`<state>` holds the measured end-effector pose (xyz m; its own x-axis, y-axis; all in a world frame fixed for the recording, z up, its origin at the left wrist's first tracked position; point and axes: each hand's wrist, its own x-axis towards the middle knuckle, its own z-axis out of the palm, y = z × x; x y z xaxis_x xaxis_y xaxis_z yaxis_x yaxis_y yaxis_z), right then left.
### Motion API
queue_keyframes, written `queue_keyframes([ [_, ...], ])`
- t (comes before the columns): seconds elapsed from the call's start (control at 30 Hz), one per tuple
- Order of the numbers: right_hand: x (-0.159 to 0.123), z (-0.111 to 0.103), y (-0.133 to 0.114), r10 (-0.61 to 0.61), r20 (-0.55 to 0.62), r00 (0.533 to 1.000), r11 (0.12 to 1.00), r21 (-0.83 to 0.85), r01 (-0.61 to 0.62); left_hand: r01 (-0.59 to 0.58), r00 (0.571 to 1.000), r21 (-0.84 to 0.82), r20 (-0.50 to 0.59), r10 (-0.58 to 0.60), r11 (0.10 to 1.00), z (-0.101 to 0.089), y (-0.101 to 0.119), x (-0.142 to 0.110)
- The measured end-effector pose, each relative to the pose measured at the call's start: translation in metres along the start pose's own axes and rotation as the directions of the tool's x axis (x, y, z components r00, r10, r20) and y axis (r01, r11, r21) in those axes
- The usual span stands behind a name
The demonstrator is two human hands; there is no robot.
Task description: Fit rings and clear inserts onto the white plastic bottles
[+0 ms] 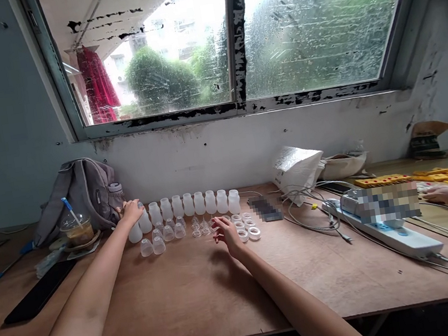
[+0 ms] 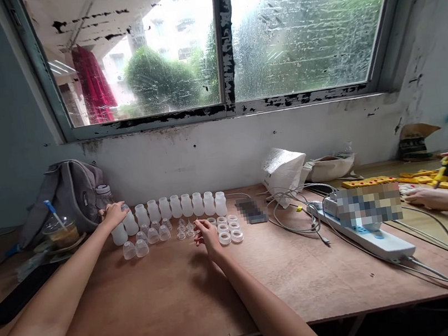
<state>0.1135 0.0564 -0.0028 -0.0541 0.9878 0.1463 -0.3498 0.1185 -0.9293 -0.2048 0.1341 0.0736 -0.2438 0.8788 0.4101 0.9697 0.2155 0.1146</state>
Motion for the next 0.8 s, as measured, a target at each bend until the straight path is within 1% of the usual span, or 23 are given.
queue_keyframes([
  [0.3,0.001,-0.001,-0.002,0.004,-0.006,1.000,1.000,-0.016,-0.004,-0.002,0.999,0.009,-0.043,0.002,1.000,0.008,0.008,-0.006],
  [0.47,0.000,-0.001,-0.004,0.007,-0.016,1.000,1.000,-0.022,-0.007,-0.001,0.998,0.002,-0.067,0.001,1.000,0.007,0.011,-0.009],
  [0.53,0.000,-0.001,-0.004,0.005,-0.020,1.000,1.000,-0.026,-0.005,0.005,0.993,-0.013,-0.122,-0.006,1.000,0.005,0.014,-0.013],
  [0.6,0.001,-0.001,-0.004,-0.007,-0.026,1.000,0.999,-0.035,0.007,-0.008,0.977,-0.050,-0.214,-0.002,0.999,0.002,0.021,-0.022],
  [0.67,0.004,-0.003,-0.005,-0.030,-0.040,0.999,0.997,-0.075,0.027,-0.070,0.955,-0.101,-0.294,0.037,0.992,0.001,0.035,-0.035],
  [0.7,0.006,-0.006,-0.006,-0.048,-0.054,0.997,0.992,-0.123,0.041,-0.120,0.948,-0.127,-0.310,0.075,0.985,0.002,0.045,-0.044],
  [0.77,0.010,-0.013,-0.009,-0.121,-0.085,0.989,0.951,-0.297,0.091,-0.262,0.932,-0.182,-0.302,0.199,0.948,0.007,0.067,-0.066],
  [0.8,0.012,-0.018,-0.011,-0.187,-0.093,0.978,0.898,-0.420,0.131,-0.330,0.920,-0.210,-0.289,0.264,0.920,0.012,0.079,-0.078],
])
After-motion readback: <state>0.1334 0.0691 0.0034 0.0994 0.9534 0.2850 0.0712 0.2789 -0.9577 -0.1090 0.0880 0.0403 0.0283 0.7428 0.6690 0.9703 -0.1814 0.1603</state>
